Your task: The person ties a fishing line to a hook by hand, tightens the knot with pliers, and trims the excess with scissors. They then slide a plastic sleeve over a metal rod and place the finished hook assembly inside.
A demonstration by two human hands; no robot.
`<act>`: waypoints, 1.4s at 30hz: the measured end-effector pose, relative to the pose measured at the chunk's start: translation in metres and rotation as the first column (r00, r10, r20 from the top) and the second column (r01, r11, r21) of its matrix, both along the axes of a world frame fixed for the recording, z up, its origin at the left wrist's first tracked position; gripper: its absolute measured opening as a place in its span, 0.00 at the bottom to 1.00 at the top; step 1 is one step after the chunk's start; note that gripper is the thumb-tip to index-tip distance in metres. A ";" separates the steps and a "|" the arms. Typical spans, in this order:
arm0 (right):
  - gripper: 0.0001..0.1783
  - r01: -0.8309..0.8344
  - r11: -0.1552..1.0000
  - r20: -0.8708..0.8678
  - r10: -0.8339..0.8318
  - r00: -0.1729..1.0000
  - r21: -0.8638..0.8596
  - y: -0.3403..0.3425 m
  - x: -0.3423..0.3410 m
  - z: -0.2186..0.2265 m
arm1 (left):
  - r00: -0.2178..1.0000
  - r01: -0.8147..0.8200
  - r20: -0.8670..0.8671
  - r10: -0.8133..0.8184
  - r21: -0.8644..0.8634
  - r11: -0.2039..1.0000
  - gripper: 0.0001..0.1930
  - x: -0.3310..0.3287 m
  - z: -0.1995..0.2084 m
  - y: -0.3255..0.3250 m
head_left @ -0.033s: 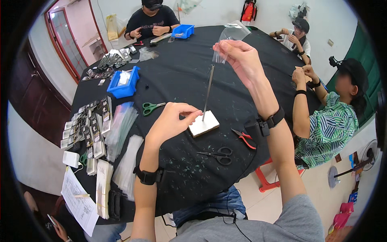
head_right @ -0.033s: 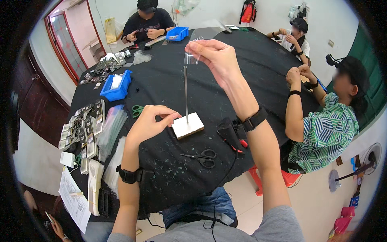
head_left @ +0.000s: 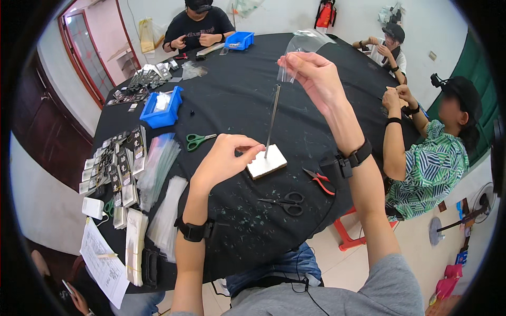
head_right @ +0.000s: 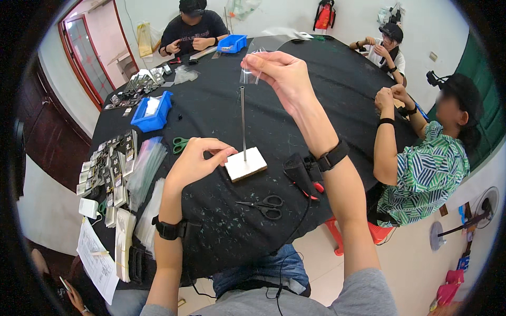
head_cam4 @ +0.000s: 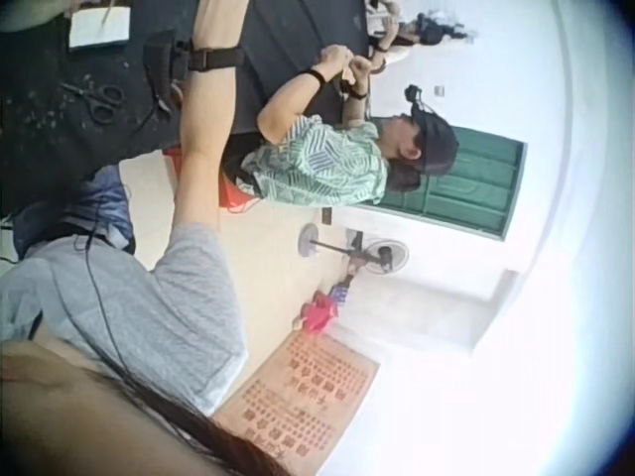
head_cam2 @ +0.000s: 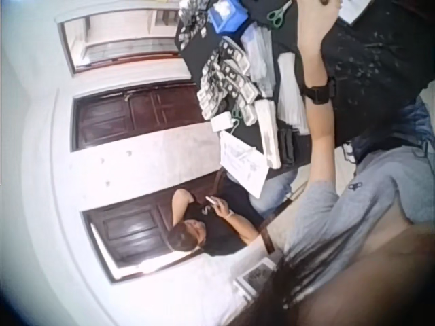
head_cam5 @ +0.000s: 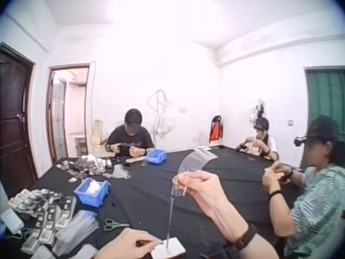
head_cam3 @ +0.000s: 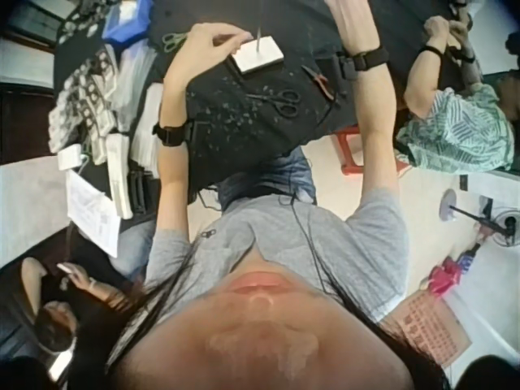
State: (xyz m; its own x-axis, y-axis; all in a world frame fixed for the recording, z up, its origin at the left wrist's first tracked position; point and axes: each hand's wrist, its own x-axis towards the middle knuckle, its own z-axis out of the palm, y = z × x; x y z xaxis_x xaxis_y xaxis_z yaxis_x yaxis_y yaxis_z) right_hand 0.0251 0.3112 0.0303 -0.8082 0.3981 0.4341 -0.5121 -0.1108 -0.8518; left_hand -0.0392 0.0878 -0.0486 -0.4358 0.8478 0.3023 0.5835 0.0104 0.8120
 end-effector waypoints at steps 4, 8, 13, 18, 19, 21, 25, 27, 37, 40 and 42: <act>0.10 -0.010 1.000 0.021 0.010 1.000 0.021 -0.001 -0.006 -0.003 | 1.000 0.005 -0.007 -0.005 0.010 1.000 0.09 -0.002 -0.005 0.004; 0.10 -0.037 0.999 -0.005 0.037 0.999 0.007 0.001 -0.007 -0.006 | 0.999 0.030 0.046 -0.029 -0.034 0.999 0.09 -0.004 -0.003 0.005; 0.10 -0.072 0.997 0.022 0.071 0.997 0.026 -0.002 -0.007 -0.008 | 0.997 0.040 0.068 -0.037 -0.048 0.998 0.09 -0.009 -0.006 0.004; 0.08 -0.123 0.990 0.049 0.120 0.992 0.072 0.004 -0.003 -0.016 | 0.991 0.084 0.109 -0.078 -0.050 0.995 0.10 -0.015 -0.009 0.006; 0.08 -0.126 0.990 0.049 0.122 0.991 0.072 0.005 -0.003 -0.017 | 0.978 0.118 0.173 -0.114 -0.016 0.993 0.11 -0.017 -0.013 0.006; 0.09 -0.198 0.978 0.075 0.193 0.978 0.066 0.007 -0.004 -0.019 | 0.961 0.148 0.234 -0.149 0.020 0.989 0.11 -0.021 -0.017 0.004; 0.09 -0.260 0.965 0.056 0.257 0.965 0.035 0.008 -0.006 -0.024 | 0.919 0.211 0.317 -0.234 0.104 0.972 0.13 -0.026 -0.024 0.005; 0.10 -0.254 0.967 0.061 0.252 0.966 0.028 0.007 -0.006 -0.022 | 0.908 0.228 0.324 -0.264 0.144 0.963 0.13 -0.027 -0.025 0.005; 0.10 -0.263 0.963 0.075 0.258 0.963 0.063 0.009 -0.004 -0.025 | 0.876 0.220 0.388 -0.287 0.208 0.953 0.18 -0.036 -0.044 0.006; 0.09 -0.237 0.963 0.055 0.231 0.971 0.131 0.006 0.001 -0.034 | 0.830 0.219 0.459 -0.315 0.252 0.943 0.18 -0.039 -0.054 0.008; 0.10 -0.226 0.956 0.085 0.213 0.973 0.187 0.004 0.005 -0.040 | 0.797 0.216 0.508 -0.327 0.267 0.939 0.18 -0.041 -0.057 0.009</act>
